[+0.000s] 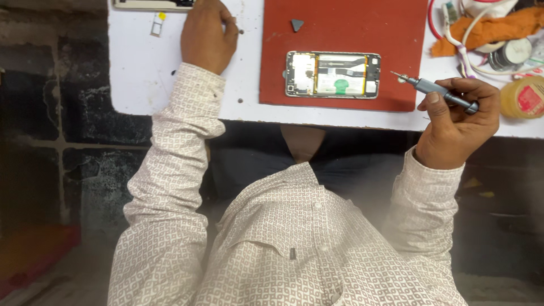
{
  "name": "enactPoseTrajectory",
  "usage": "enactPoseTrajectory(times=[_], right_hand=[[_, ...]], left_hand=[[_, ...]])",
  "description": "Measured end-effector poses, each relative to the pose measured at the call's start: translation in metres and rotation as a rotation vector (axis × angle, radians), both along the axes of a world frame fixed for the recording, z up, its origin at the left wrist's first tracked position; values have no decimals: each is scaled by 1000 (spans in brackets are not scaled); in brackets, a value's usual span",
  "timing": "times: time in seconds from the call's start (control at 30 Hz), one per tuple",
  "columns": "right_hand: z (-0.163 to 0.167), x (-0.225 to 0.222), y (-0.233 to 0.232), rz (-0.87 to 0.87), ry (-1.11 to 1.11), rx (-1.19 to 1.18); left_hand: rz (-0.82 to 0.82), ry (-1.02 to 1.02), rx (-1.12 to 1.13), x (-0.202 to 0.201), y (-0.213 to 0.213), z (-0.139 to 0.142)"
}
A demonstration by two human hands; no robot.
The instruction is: The person repairs a disassembled smartphone at a workbench, using a screwdriver to unscrew and adjust internal components of the phone body. They reposition the phone repeatedly while working on it, then stand up and pick up a small round container from the floor.
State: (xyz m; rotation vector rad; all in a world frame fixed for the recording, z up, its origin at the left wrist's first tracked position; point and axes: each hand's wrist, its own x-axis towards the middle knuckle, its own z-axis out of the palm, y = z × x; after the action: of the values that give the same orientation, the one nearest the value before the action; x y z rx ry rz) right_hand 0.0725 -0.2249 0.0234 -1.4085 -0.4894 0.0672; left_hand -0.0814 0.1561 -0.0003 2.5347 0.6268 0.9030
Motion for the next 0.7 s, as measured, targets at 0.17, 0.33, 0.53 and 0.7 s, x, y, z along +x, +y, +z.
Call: enactPoseTrajectory(times=[0.17,0.33,0.53,0.7], right_hand=[[-7,5,-20,-60,-26,-20],[-14,4,-29,-95,0,5],[-23,3,-34,-96,20,30],[-30,3,-36,-60,19,75]], left_hand=[[-6,-25,-232,-3,3,6],[57,36,-286,-1,6,6],[-1,66,-48,1,6,-1],[-51,102,-43,-4,9,-2]])
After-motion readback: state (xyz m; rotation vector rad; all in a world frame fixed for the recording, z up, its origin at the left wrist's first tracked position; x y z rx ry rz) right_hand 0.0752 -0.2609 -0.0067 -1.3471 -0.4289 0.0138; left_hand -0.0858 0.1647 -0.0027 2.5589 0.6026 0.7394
